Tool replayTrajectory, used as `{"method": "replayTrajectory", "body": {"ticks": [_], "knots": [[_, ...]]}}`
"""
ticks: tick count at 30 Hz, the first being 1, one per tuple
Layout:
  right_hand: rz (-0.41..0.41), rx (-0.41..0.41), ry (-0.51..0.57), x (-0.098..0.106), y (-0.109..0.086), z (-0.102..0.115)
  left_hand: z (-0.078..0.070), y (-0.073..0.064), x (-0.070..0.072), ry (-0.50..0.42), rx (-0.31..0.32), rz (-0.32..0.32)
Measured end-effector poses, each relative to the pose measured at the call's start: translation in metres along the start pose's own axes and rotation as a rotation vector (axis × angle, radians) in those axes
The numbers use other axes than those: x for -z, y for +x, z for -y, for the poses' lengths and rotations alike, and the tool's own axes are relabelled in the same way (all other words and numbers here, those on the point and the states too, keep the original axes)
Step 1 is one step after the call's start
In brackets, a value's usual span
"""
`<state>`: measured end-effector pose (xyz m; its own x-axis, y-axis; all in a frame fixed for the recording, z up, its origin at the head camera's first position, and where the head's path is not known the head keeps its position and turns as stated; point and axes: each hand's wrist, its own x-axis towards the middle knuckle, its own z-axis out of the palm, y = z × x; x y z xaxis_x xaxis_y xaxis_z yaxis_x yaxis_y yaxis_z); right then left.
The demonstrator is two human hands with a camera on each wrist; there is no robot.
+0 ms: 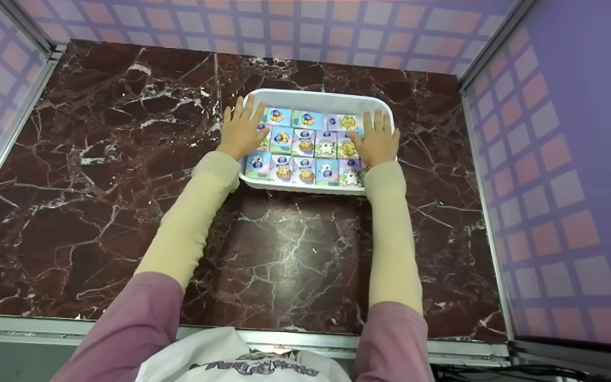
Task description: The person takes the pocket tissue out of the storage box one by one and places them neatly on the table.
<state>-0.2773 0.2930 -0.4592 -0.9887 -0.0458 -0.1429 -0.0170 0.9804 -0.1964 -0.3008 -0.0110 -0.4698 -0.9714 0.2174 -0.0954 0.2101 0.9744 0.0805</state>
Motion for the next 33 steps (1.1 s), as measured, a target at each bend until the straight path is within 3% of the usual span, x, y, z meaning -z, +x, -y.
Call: {"method": "replayTrajectory", "body": {"ticks": [9, 21, 33], "knots": [[-0.012, -0.062, 0.024, 0.002, -0.006, -0.021, 0.003, -0.004, 0.002, 0.038, -0.046, -0.001], [-0.013, -0.077, 0.124, -0.013, -0.015, -0.041, 0.002, -0.01, -0.008, -0.005, -0.082, 0.037], [0.016, -0.13, 0.234, -0.023, -0.02, -0.048, 0.01, -0.017, -0.019, -0.05, -0.13, 0.019]]}}
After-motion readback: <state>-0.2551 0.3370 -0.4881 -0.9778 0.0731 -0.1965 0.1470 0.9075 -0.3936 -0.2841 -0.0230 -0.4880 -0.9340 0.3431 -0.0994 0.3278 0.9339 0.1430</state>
